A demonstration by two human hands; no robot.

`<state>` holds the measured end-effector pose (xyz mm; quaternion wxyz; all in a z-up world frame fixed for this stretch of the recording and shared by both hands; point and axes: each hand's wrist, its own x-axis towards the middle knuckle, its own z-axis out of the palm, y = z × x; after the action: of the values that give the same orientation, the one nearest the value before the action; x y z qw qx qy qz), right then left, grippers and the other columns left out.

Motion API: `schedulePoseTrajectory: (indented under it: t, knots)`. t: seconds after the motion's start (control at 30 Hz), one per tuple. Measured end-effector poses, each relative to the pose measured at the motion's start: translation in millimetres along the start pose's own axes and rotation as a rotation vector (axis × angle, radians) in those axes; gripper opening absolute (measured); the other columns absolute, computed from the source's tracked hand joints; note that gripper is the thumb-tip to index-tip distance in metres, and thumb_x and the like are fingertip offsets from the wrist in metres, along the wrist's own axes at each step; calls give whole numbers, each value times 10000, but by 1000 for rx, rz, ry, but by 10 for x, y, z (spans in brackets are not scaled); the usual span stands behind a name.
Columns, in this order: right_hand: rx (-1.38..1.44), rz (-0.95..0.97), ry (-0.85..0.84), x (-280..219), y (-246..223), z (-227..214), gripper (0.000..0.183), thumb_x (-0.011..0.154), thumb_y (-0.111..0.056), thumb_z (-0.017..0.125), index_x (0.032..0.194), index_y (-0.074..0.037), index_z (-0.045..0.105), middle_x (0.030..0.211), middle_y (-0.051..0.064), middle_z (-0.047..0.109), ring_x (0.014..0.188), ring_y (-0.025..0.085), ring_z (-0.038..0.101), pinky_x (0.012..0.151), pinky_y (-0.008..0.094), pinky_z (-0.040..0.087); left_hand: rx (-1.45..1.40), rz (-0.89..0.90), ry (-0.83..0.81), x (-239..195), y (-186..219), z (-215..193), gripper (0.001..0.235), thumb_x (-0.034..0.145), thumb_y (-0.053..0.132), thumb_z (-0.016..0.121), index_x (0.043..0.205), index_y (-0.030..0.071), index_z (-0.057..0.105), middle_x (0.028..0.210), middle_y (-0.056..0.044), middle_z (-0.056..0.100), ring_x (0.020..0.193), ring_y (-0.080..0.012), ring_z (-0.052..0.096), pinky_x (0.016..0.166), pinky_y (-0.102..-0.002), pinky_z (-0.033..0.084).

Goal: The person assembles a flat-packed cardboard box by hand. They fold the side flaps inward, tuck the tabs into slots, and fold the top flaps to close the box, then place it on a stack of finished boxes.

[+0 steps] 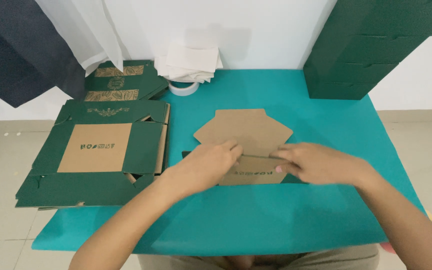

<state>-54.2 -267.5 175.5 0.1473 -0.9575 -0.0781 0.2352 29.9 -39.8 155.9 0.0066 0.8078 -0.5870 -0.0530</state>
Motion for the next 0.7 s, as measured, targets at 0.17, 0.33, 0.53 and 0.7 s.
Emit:
schedulePoseTrajectory:
  t: [0.17,0.33,0.53,0.7]
  knots:
    - [14,69,-7,547,397,-103,337,963,-397,597,1161,-129,646,637,61,634,521,173,511,553,333,461,12,-107,-102,493,-438,402,390,910,155,637,1243,3,502,1164,-201,588,1082,-316,599,935,-390,401]
    - [157,71,-55,939,649,13,605,904,-374,683,1450,-189,500,989,120,767,854,263,721,736,398,568,-99,-202,-143,608,-523,557,348,1010,149,435,1338,52,371,1207,-198,579,1152,-329,561,955,-410,352]
    - [243,-30,1,1041,865,325,660,896,-324,714,1438,-70,436,1374,153,585,1308,364,507,1114,515,402,-114,-274,41,568,-432,1122,478,984,122,458,1443,63,338,1348,-212,396,1330,-372,371,1078,-463,329]
    - [17,-209,392,778,686,524,521,964,-278,595,1402,-67,409,1326,131,470,1279,330,443,1110,484,338,-130,-378,66,287,-34,1050,659,1062,362,182,1556,-58,63,1606,-327,-22,1486,-454,-70,1128,-654,-101]
